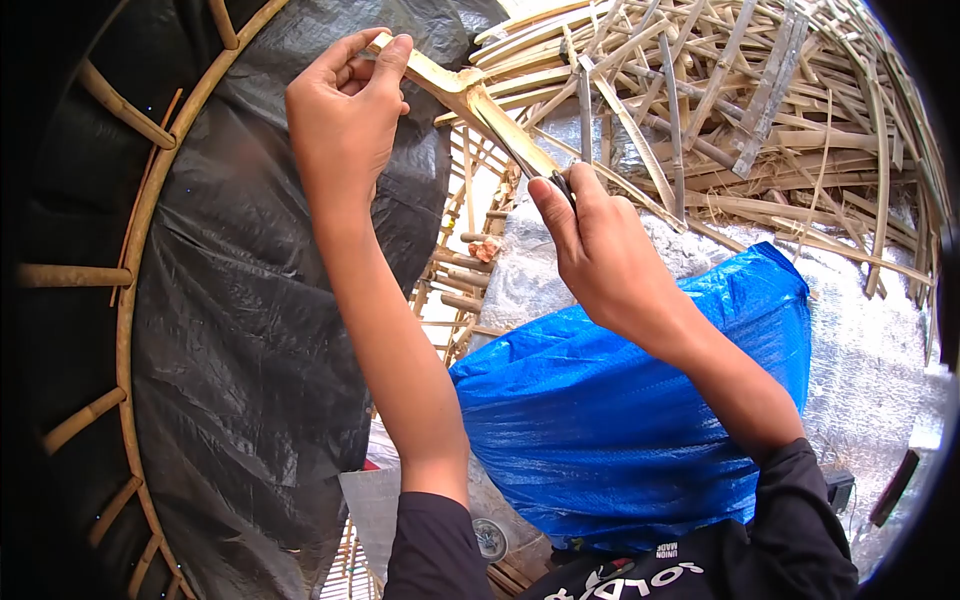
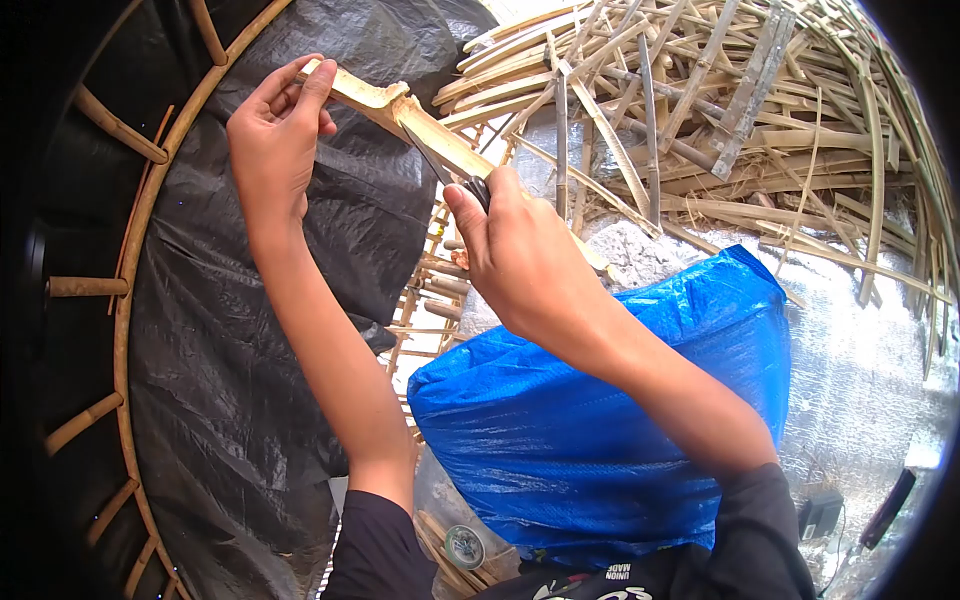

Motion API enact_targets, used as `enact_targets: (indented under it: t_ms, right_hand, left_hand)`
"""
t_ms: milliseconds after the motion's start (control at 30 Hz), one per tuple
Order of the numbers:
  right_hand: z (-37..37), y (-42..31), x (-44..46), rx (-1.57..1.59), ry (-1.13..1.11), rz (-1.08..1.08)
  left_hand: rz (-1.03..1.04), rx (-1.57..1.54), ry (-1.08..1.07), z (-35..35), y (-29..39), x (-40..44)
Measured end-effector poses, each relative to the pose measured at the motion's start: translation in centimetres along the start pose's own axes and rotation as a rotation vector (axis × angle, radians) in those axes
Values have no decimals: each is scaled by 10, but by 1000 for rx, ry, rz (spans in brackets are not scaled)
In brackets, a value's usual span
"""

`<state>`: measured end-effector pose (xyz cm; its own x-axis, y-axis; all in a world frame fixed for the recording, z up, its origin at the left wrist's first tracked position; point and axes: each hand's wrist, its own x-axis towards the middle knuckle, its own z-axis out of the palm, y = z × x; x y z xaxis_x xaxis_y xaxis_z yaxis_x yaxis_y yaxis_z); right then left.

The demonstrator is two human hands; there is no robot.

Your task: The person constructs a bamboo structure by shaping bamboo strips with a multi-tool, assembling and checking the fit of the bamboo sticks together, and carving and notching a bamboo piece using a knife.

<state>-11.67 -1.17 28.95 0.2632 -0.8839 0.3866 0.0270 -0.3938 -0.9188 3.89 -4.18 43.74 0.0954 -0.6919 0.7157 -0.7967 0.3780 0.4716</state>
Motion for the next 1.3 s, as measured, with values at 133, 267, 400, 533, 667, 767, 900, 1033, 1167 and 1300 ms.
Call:
enact_targets:
  t_ms: [133, 267, 400, 533, 667, 767, 900, 1033, 1167, 1300]
  right_hand:
    - [6, 10, 0, 23, 48, -50]
    - [0, 9, 6, 49, 30, 19]
    - [-9, 12, 8, 39, 58, -9]
    - [-10, 14, 10, 27, 38, -8]
    - [-3, 20, 7, 55, -22, 1]
    - [11, 31, 2, 1, -35, -44]
    - [22, 39, -2, -84, -60, -55]
    - [27, 37, -6, -115, -153, -67]
    - [32, 38, -6, -184, -250, -67]
    - [44, 47, -8, -222, -281, -28]
  left_hand:
    - [38, -48, 57, 10, -17, 6]
    - [-236, -663, 81, 39, -21, 8]
    - [-333, -903, 205, 47, -30, 14]
    - [-166, -973, 352, 41, -28, 11]
    - [29, -1040, 475, 55, -30, -2]
    - [141, -1075, 494, 68, -40, -19]
    - [217, -1134, 574, 62, -53, -35]
    - [349, -1055, 577, 49, -66, -52]
    - [327, -1065, 635, 41, -83, -69]
    - [274, -1086, 656, 40, -104, -84]
